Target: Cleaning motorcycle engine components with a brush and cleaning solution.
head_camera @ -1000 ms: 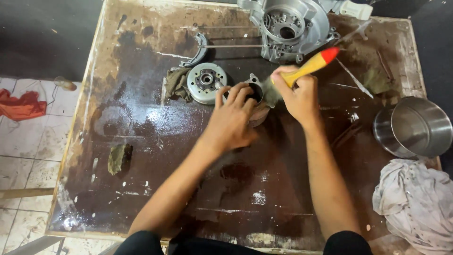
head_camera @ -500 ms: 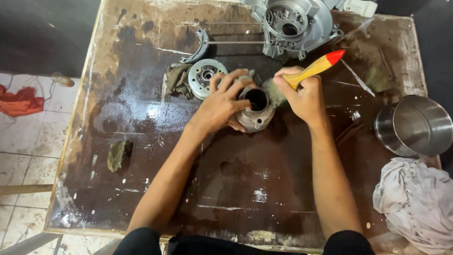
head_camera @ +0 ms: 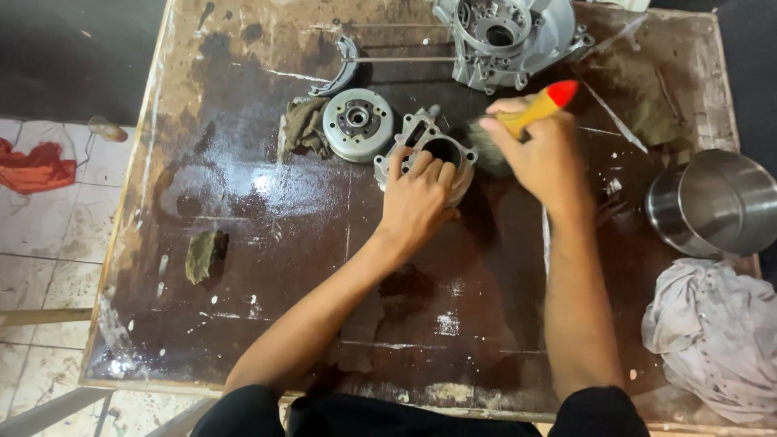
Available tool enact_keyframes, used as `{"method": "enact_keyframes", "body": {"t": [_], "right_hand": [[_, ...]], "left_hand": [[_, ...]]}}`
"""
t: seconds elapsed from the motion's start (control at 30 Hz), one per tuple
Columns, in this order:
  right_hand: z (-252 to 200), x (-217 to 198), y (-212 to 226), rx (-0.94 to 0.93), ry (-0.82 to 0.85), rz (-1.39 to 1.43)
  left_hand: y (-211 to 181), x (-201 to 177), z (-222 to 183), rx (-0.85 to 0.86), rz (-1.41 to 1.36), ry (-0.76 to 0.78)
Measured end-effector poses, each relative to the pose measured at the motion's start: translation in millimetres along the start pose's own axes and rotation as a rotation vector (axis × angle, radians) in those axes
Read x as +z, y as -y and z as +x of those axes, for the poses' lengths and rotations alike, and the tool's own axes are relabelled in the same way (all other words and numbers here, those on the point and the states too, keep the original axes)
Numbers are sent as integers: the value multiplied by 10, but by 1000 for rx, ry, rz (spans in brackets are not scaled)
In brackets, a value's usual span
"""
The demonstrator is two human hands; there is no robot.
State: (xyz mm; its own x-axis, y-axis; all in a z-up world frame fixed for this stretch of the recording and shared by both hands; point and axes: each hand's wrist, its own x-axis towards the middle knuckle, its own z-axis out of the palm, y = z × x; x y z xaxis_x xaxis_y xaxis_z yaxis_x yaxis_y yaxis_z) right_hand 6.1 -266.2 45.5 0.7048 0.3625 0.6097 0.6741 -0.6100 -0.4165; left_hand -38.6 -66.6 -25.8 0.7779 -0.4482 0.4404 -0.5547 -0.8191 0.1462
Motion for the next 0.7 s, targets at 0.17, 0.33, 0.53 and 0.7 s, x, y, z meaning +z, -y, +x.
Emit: {"method": "enact_keyframes", "body": {"t": [0.17,0.33,0.53,0.7], "right_hand": [[-107,-363,13,153,-64,245],[-116,-387,-43,247,-87,368],[-137,-323,-27,230,-154,439],[-85,-37,74,119,-178,381]], "left_hand": [[112,19,74,28,-138,-141],[173,-77,122,54,-299,-286],[264,-164,162,-425,-866,-366],[429,100,193,-626,-1282,-382]]}}
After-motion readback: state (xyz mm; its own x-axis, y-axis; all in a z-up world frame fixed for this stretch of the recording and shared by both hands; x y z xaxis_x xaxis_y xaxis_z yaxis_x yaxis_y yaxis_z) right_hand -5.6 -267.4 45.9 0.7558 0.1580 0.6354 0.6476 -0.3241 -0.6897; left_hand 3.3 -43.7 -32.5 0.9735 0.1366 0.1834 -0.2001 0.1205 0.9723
